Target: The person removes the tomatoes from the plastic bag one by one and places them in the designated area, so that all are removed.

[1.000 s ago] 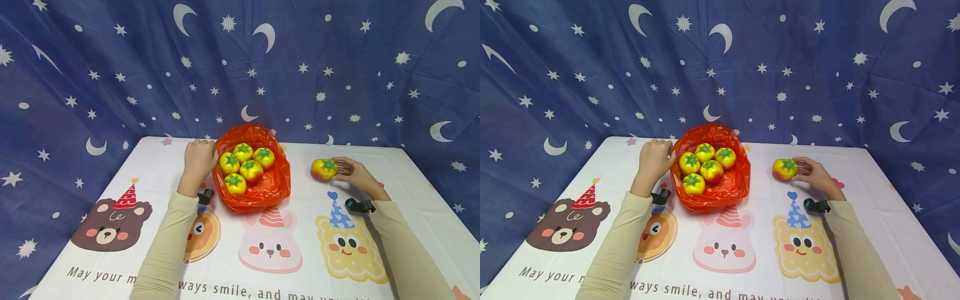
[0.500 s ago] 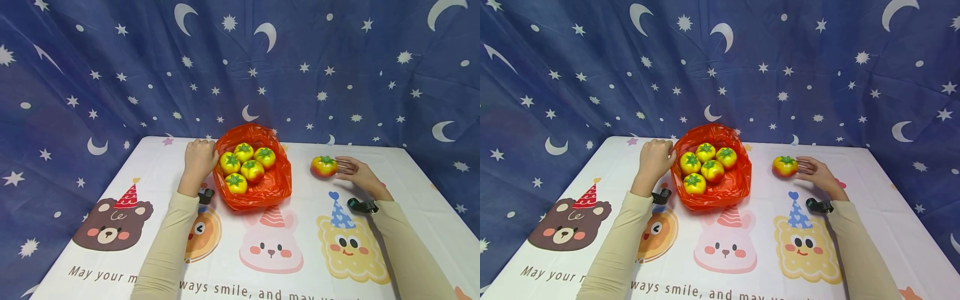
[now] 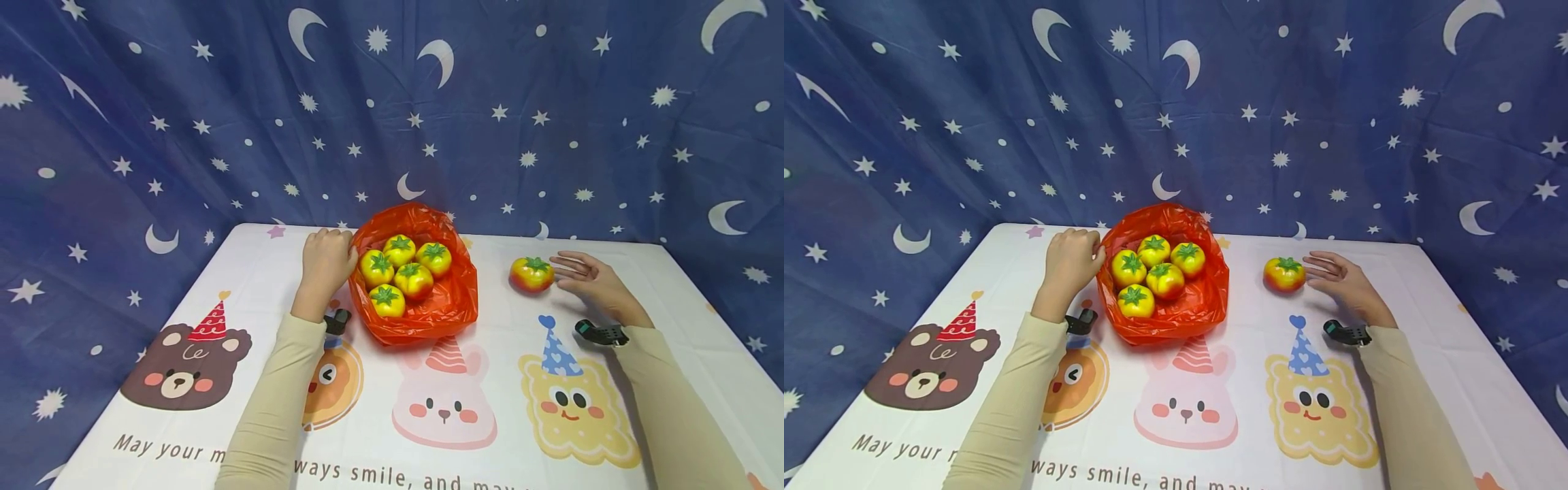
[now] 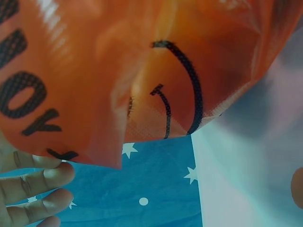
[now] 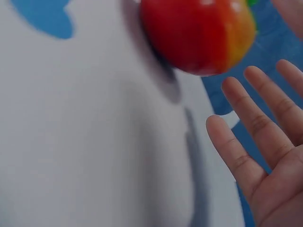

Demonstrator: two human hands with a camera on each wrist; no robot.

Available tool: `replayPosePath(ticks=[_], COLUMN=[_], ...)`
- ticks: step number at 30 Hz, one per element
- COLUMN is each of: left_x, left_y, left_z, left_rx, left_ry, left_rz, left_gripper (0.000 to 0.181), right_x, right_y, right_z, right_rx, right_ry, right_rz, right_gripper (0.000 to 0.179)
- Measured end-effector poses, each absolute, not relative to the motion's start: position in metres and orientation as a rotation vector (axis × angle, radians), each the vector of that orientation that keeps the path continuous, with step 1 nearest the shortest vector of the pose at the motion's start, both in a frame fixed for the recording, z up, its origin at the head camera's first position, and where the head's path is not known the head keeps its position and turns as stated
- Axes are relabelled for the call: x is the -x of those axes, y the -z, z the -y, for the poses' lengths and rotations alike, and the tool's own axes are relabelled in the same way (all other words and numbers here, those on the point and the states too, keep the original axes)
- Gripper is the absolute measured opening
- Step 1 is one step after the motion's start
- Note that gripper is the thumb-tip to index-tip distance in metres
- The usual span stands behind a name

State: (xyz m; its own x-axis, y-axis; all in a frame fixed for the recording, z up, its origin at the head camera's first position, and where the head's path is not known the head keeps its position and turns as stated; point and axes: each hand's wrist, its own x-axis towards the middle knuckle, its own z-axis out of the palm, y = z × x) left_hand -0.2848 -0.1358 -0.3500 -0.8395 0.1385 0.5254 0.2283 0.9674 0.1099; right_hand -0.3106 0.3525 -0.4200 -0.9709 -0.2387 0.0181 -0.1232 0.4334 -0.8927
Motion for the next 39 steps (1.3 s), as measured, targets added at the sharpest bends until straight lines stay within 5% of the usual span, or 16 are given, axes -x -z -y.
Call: replayPosePath(ticks=[8,21,39], left_x=[0.283,0.285,0.287], left_y=[0.349,0.352,0.354], left_z=[0.136,0.138,0.134], left_rx=[0.258,0.27,0.331], left_ry=[0.228,0.215,0.21], left_rz=[2.595,2.58,2.453], left_gripper=[0.015,0.016,0.008], right_x=[0.316,0.339,0.365], right_y=[0.386,0.33,0.344], right_z=[-0.353,-0.298,-0.212], right_rx=[0.478,0.641,0.706], right_ry=[1.771,1.567,1.537], right_rz=[-2.45,-2.53,-2.38], right_gripper=[0.053,0.052,0.055])
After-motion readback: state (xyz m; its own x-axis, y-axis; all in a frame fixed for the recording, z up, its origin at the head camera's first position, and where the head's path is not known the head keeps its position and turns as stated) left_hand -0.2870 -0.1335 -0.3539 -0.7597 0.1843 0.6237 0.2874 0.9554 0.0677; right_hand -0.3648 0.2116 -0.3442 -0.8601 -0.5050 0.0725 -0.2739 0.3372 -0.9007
